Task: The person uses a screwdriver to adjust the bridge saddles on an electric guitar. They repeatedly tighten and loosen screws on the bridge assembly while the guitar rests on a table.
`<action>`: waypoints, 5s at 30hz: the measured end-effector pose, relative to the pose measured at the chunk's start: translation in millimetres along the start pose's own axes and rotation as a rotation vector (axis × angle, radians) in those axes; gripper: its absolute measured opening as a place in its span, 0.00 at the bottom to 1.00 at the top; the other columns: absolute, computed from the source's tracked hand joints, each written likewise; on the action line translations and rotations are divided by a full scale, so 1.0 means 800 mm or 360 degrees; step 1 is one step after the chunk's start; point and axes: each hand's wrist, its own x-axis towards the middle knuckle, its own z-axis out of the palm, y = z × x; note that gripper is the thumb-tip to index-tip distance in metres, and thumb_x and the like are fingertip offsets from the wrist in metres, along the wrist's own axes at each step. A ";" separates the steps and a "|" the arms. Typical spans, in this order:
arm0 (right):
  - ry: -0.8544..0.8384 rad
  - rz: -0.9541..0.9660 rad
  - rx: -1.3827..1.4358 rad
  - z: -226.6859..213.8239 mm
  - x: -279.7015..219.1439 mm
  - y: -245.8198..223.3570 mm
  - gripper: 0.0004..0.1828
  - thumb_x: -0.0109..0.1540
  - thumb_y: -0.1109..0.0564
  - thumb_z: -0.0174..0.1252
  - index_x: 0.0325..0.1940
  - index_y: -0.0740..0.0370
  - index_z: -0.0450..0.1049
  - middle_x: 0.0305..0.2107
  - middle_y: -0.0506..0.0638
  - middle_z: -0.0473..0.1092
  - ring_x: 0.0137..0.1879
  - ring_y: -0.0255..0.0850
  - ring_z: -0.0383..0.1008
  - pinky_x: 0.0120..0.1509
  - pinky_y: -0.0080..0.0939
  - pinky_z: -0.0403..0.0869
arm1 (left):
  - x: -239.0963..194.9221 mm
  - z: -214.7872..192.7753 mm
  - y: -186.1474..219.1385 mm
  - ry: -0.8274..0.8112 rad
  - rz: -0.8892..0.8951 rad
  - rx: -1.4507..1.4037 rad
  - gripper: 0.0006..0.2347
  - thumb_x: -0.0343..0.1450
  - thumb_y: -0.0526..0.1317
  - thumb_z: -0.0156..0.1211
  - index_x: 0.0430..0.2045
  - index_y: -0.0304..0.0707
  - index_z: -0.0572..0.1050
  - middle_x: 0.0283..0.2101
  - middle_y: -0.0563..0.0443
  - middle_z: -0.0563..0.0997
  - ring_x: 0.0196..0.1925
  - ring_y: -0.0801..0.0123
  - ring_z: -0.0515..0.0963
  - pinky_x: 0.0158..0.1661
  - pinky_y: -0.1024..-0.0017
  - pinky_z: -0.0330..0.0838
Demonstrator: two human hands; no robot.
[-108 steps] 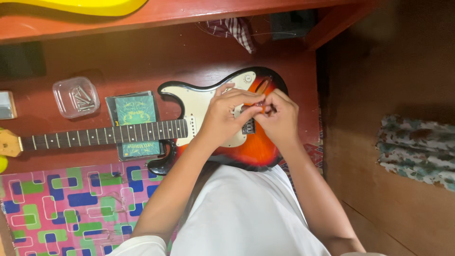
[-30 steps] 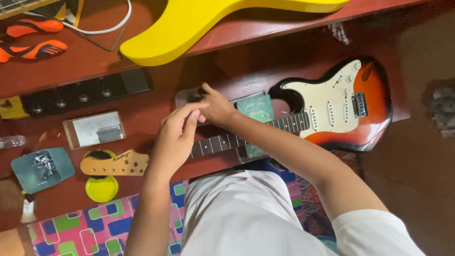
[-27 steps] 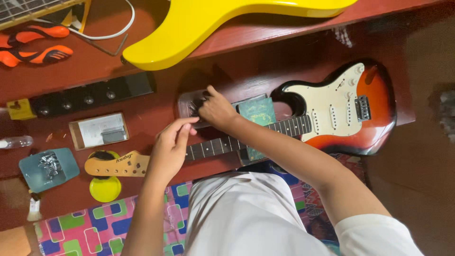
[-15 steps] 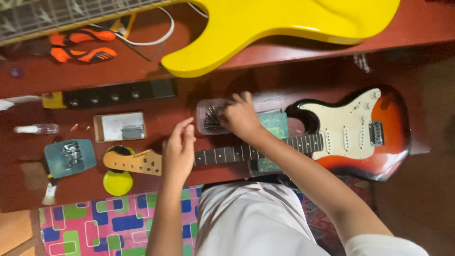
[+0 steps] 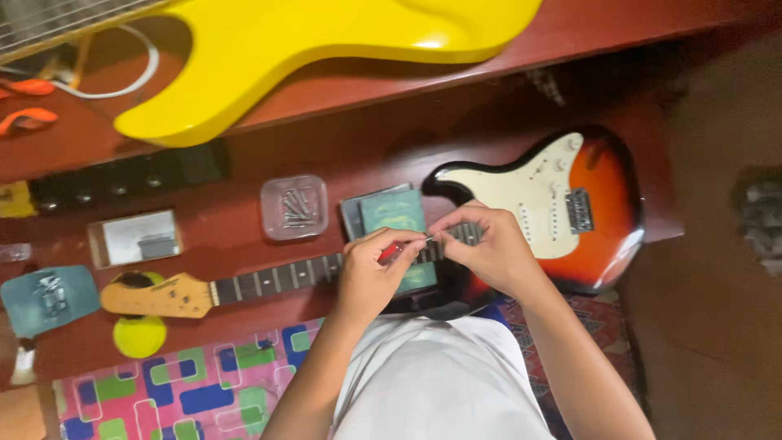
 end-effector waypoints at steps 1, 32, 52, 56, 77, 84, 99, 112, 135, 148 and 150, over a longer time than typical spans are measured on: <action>0.0016 0.0012 -0.0004 -0.025 -0.008 0.006 0.09 0.53 0.61 0.70 0.37 0.55 0.86 0.29 0.50 0.77 0.41 0.36 0.74 0.54 0.39 0.72 | 0.000 0.029 0.002 -0.0017 0.0001 -0.0010 0.05 0.67 0.36 0.70 0.31 0.53 0.86 0.26 0.58 0.86 0.35 0.65 0.87 0.40 0.71 0.78; 0.0285 -0.0849 -0.1351 -0.246 -0.029 0.281 0.05 0.66 0.51 0.63 0.40 0.52 0.81 0.45 0.46 0.71 0.55 0.46 0.72 0.53 0.46 0.68 | -0.017 0.364 -0.011 -0.0307 -0.0461 0.0780 0.09 0.75 0.43 0.56 0.47 0.57 0.81 0.31 0.54 0.79 0.36 0.53 0.84 0.41 0.57 0.79; 0.0374 -0.0683 -0.0931 -0.271 -0.030 0.271 0.17 0.50 0.48 0.76 0.44 0.37 0.85 0.47 0.39 0.74 0.49 0.39 0.75 0.54 0.41 0.67 | -0.003 0.344 -0.009 -0.0094 -0.0562 -0.0180 0.12 0.71 0.33 0.50 0.39 0.41 0.84 0.27 0.49 0.73 0.30 0.69 0.74 0.38 0.69 0.74; -0.0124 -0.0211 -0.0025 -0.282 -0.060 0.205 0.22 0.53 0.64 0.69 0.52 0.58 0.78 0.28 0.47 0.75 0.30 0.33 0.72 0.36 0.31 0.68 | 0.009 0.347 0.052 -0.0132 -0.0404 -0.0653 0.13 0.76 0.34 0.48 0.49 0.34 0.80 0.36 0.49 0.74 0.42 0.68 0.74 0.51 0.68 0.70; 0.0422 0.0003 -0.0016 -0.306 -0.063 0.224 0.10 0.71 0.57 0.51 0.44 0.64 0.76 0.29 0.60 0.78 0.35 0.46 0.83 0.34 0.40 0.80 | 0.023 0.390 -0.039 -0.0245 0.0093 0.0659 0.13 0.68 0.35 0.65 0.47 0.46 0.81 0.40 0.56 0.80 0.49 0.64 0.76 0.54 0.64 0.61; 0.0388 -0.0067 0.0005 -0.301 -0.051 0.223 0.13 0.72 0.56 0.48 0.41 0.66 0.75 0.29 0.62 0.78 0.31 0.47 0.82 0.34 0.42 0.80 | 0.025 0.403 -0.054 -0.0044 0.0216 0.0742 0.05 0.68 0.38 0.71 0.34 0.49 0.84 0.32 0.60 0.79 0.45 0.68 0.76 0.49 0.69 0.63; 0.0358 -0.0012 -0.0084 -0.296 -0.056 0.221 0.12 0.72 0.55 0.48 0.42 0.63 0.75 0.31 0.62 0.78 0.37 0.49 0.83 0.37 0.43 0.82 | 0.026 0.399 -0.041 -0.0016 0.0189 0.0659 0.04 0.67 0.37 0.72 0.32 0.47 0.84 0.31 0.58 0.81 0.45 0.67 0.77 0.49 0.69 0.65; 0.0382 -0.0177 -0.0176 -0.294 -0.055 0.220 0.10 0.71 0.56 0.51 0.41 0.61 0.76 0.29 0.60 0.78 0.37 0.48 0.84 0.37 0.44 0.82 | 0.027 0.394 -0.041 -0.0040 0.0196 0.0616 0.03 0.67 0.35 0.72 0.31 0.44 0.84 0.31 0.56 0.82 0.45 0.66 0.77 0.49 0.69 0.64; 0.0310 -0.0515 -0.0538 -0.290 -0.056 0.207 0.06 0.67 0.54 0.62 0.41 0.59 0.78 0.31 0.53 0.78 0.28 0.50 0.79 0.31 0.44 0.77 | 0.056 0.353 0.042 -0.0025 0.0155 -0.0089 0.12 0.70 0.29 0.59 0.43 0.46 0.83 0.37 0.53 0.83 0.42 0.64 0.80 0.45 0.71 0.73; 0.0253 -0.0397 -0.0473 -0.299 -0.061 0.166 0.11 0.57 0.63 0.63 0.43 0.64 0.74 0.31 0.61 0.75 0.36 0.56 0.79 0.37 0.52 0.78 | 0.073 0.362 0.122 -0.0204 0.0483 -0.0014 0.07 0.68 0.33 0.71 0.38 0.38 0.83 0.36 0.47 0.84 0.40 0.57 0.85 0.46 0.66 0.79; 0.0325 -0.0515 -0.0301 -0.299 -0.062 0.180 0.07 0.58 0.70 0.57 0.38 0.64 0.76 0.28 0.55 0.73 0.35 0.53 0.78 0.37 0.45 0.78 | 0.072 0.360 0.125 -0.0193 0.0472 -0.0006 0.08 0.67 0.33 0.72 0.38 0.36 0.83 0.36 0.46 0.84 0.41 0.57 0.86 0.47 0.65 0.80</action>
